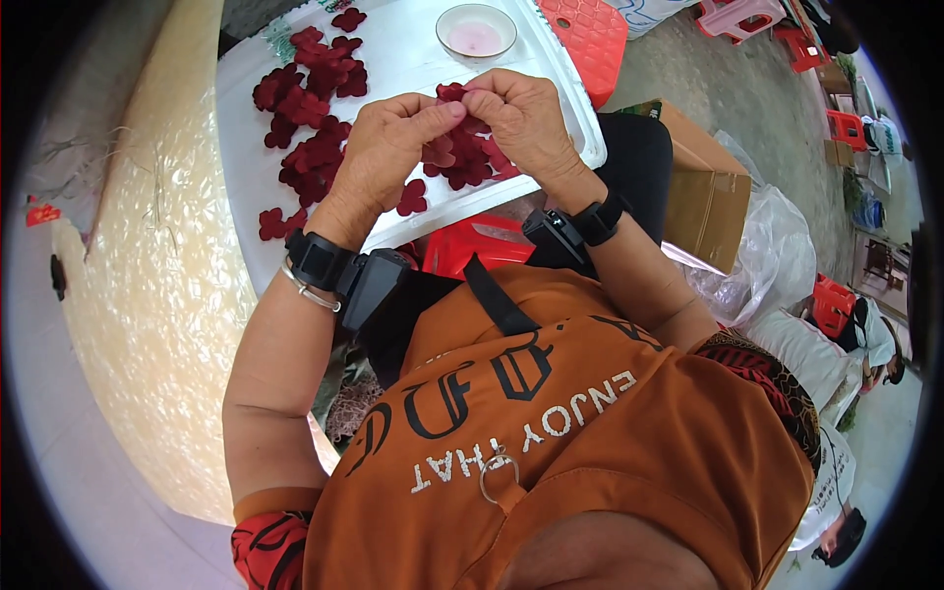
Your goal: The person picks up fabric petals from a tray, dips them into a bowl of liquid, and presses them together by hand. They repeat this process, layering and joining the petals one at a time to assemble a flower.
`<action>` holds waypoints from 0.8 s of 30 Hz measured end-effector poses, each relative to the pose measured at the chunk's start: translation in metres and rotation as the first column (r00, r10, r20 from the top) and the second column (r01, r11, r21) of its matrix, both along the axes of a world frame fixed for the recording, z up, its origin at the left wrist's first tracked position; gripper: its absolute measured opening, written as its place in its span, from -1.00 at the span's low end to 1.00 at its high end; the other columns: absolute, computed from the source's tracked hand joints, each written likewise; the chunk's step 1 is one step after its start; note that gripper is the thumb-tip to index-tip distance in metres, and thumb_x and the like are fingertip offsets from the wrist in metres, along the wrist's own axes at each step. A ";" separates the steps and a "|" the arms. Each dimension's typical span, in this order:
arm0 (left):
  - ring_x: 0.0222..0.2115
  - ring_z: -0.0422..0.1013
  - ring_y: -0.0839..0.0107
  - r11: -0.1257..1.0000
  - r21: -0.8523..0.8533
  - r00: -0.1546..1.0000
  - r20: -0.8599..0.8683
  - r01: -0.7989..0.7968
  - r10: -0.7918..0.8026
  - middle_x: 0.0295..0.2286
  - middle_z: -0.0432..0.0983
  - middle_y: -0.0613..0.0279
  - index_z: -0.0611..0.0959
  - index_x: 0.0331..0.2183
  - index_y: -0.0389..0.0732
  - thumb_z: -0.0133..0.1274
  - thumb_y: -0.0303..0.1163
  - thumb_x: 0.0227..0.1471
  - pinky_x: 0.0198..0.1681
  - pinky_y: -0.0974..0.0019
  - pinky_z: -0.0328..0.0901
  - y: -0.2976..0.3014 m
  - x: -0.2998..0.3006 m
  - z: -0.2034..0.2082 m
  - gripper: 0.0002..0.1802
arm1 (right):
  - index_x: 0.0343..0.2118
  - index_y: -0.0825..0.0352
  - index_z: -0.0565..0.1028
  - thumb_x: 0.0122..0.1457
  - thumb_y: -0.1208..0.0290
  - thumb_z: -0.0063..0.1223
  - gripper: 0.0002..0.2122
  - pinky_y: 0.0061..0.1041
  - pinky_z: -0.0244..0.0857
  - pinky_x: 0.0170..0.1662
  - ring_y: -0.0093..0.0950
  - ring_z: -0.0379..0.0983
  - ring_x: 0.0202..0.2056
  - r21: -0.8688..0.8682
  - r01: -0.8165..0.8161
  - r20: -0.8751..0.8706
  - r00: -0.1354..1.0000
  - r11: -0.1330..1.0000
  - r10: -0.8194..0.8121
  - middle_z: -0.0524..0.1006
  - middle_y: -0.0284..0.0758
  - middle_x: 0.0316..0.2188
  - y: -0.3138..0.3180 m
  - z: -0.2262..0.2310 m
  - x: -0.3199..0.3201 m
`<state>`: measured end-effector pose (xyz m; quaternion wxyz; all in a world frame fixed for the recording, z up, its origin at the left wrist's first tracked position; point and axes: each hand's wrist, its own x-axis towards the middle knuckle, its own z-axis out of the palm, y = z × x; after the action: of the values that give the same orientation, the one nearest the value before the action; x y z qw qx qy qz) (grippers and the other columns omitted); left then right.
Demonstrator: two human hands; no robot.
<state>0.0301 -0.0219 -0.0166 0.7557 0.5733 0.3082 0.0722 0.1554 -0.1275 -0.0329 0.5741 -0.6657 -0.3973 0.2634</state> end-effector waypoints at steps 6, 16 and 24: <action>-0.58 0.37 0.47 0.995 -0.006 0.994 0.039 -0.102 0.102 -0.55 0.45 0.24 0.55 -0.42 -0.35 0.02 -0.39 -0.02 -0.45 0.42 0.36 0.002 0.003 -0.005 -0.81 | -0.42 0.45 0.49 0.06 0.49 -0.03 -0.88 -0.71 0.30 -0.44 -0.68 0.38 -0.53 0.032 0.017 -0.175 0.985 0.999 -0.011 0.49 -0.38 -0.59 0.000 -0.005 0.005; -0.60 0.38 0.48 0.999 -0.019 0.997 0.061 -0.047 0.048 -0.55 0.47 0.23 0.55 -0.40 -0.34 0.02 -0.46 -0.03 -0.45 0.41 0.38 0.004 0.002 -0.006 -0.86 | -0.44 0.46 0.49 0.06 0.50 -0.04 -0.87 -0.70 0.29 -0.46 -0.68 0.36 -0.57 -0.013 -0.004 0.009 1.000 1.000 0.004 0.48 -0.38 -0.60 0.001 -0.003 0.002; -0.65 0.39 0.49 0.990 -0.029 0.989 0.063 -0.135 0.137 -0.56 0.48 0.19 0.55 -0.40 -0.40 0.01 -0.53 -0.05 -0.58 0.47 0.33 0.005 0.002 -0.005 -0.87 | -0.44 0.45 0.49 0.03 0.49 -0.04 -0.87 -0.72 0.27 -0.46 -0.68 0.35 -0.58 -0.084 0.175 0.024 0.984 0.981 -0.174 0.46 -0.39 -0.64 -0.010 -0.028 0.036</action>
<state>0.0324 -0.0168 -0.0211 0.7656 0.5390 0.3227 0.1383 0.1918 -0.1373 -0.0608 0.5628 -0.7240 -0.3305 0.2232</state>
